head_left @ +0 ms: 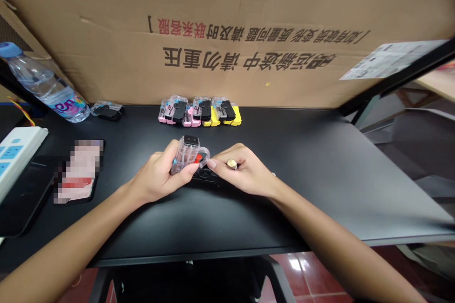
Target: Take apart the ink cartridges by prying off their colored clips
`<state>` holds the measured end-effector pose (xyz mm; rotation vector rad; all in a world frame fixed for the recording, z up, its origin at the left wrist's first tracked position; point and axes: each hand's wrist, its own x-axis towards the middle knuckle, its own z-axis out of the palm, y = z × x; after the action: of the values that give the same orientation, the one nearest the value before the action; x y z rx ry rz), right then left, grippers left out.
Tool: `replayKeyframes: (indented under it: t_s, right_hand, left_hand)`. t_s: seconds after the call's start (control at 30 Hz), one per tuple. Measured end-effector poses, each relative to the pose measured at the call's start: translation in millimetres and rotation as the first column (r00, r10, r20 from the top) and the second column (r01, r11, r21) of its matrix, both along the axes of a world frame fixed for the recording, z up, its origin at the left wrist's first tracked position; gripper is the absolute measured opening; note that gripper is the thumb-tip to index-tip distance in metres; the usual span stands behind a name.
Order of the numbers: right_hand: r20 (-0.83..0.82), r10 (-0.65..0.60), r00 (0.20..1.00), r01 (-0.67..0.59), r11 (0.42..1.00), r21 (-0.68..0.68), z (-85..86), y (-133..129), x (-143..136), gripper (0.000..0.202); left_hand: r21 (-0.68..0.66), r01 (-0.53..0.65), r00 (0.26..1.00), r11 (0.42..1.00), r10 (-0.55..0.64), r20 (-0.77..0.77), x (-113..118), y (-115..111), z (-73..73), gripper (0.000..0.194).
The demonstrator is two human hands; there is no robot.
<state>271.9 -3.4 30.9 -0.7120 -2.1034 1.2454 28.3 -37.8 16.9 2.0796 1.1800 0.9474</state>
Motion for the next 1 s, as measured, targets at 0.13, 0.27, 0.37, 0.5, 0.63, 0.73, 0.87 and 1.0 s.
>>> replayKeyframes:
  t_s: [0.13,0.27,0.37,0.5,0.63,0.73,0.87,1.0]
  right_hand:
    - [-0.005,-0.002,1.000,0.001,0.995,-0.099,1.9,-0.2,-0.6,0.064]
    - [0.003,0.001,1.000,-0.001,0.984,-0.179,1.7,1.5,0.2,0.067]
    - [0.049,0.023,0.999,-0.013,0.981,-0.195,0.7,4.1,0.5,0.061]
    - [0.047,-0.116,0.992,0.116,0.993,-0.004,-3.4,4.3,-0.5,0.042]
    - [-0.034,-0.169,0.985,0.172,0.975,0.140,-8.3,-0.8,-3.0,0.037]
    - [-0.016,-0.148,0.989,0.149,0.974,0.173,-10.1,-2.8,-4.6,0.028]
    - [-0.012,-0.152,0.988,0.152,0.980,0.127,-8.9,-1.8,-4.7,0.024]
    - [-0.025,-0.153,0.988,0.154,0.985,0.082,-5.6,-1.1,-4.5,0.024]
  left_hand:
    - [-0.041,-0.013,1.000,0.999,0.013,0.011,1.5,0.8,2.3,0.031]
    - [-0.052,-0.001,1.000,0.999,0.002,0.019,0.0,2.4,1.7,0.031]
    - [-0.049,-0.014,0.999,0.999,0.016,0.034,-1.2,3.6,-0.5,0.029]
    - [-0.053,-0.062,0.995,0.997,0.066,0.075,0.4,4.8,-2.6,0.026]
    - [-0.056,-0.120,0.986,0.991,0.126,0.112,3.7,4.2,-1.1,0.027]
    - [-0.072,-0.116,0.986,0.991,0.123,0.109,4.9,3.1,0.7,0.026]
    - [-0.090,-0.103,0.989,0.991,0.111,0.094,4.8,2.7,1.6,0.025]
    - [-0.078,-0.101,0.989,0.992,0.108,0.101,5.5,3.0,2.2,0.025]
